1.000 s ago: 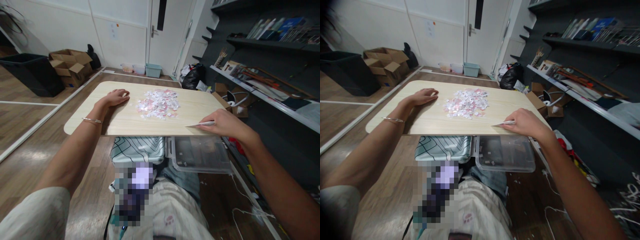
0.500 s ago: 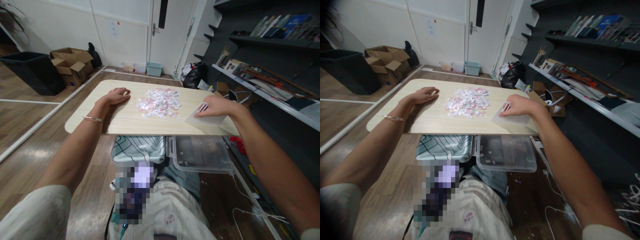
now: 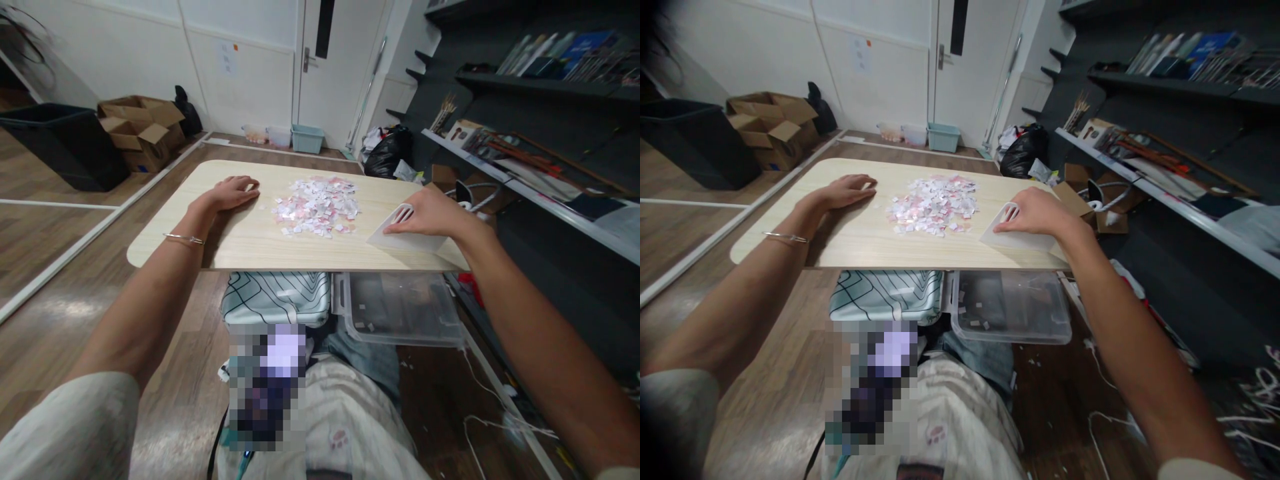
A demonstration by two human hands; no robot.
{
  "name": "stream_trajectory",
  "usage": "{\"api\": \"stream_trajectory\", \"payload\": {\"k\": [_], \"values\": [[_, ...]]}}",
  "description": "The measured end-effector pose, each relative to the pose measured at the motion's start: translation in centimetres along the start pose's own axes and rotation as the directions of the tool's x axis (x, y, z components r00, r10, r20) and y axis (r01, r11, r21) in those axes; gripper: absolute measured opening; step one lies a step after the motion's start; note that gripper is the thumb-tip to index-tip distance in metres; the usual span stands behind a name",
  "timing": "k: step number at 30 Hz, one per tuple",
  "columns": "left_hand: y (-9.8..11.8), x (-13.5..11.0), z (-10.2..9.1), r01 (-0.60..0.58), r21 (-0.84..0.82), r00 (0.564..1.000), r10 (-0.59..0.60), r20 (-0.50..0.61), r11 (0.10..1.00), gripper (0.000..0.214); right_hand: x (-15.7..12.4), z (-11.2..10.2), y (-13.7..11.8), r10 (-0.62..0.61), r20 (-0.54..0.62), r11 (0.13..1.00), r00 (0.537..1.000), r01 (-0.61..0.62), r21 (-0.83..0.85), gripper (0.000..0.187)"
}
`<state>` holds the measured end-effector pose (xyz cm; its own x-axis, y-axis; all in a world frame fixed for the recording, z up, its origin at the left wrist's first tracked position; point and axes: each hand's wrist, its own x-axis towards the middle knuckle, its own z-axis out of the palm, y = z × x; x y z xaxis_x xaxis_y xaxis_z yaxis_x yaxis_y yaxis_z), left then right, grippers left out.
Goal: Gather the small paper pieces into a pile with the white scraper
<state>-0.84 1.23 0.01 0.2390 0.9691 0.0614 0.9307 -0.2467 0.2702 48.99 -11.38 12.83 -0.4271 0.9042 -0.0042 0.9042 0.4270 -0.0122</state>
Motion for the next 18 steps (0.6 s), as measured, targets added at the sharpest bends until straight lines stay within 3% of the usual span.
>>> {"api": "stream_trajectory", "payload": {"k": [10, 18], "values": [[-0.1, 0.1, 0.2, -0.010, 0.030, 1.000, 0.011, -0.021, 0.999, 0.073, 0.6, -0.4, -0.7, 0.008, -0.005, 0.998, 1.000, -0.008, 0.067, 0.061], [-0.2, 0.0, 0.0, -0.022, 0.008, 1.000, 0.022, -0.011, 1.000, 0.072, 2.5, -0.6, -1.2, -0.021, 0.056, 0.986, 0.998, 0.011, 0.169, 0.067]]}}
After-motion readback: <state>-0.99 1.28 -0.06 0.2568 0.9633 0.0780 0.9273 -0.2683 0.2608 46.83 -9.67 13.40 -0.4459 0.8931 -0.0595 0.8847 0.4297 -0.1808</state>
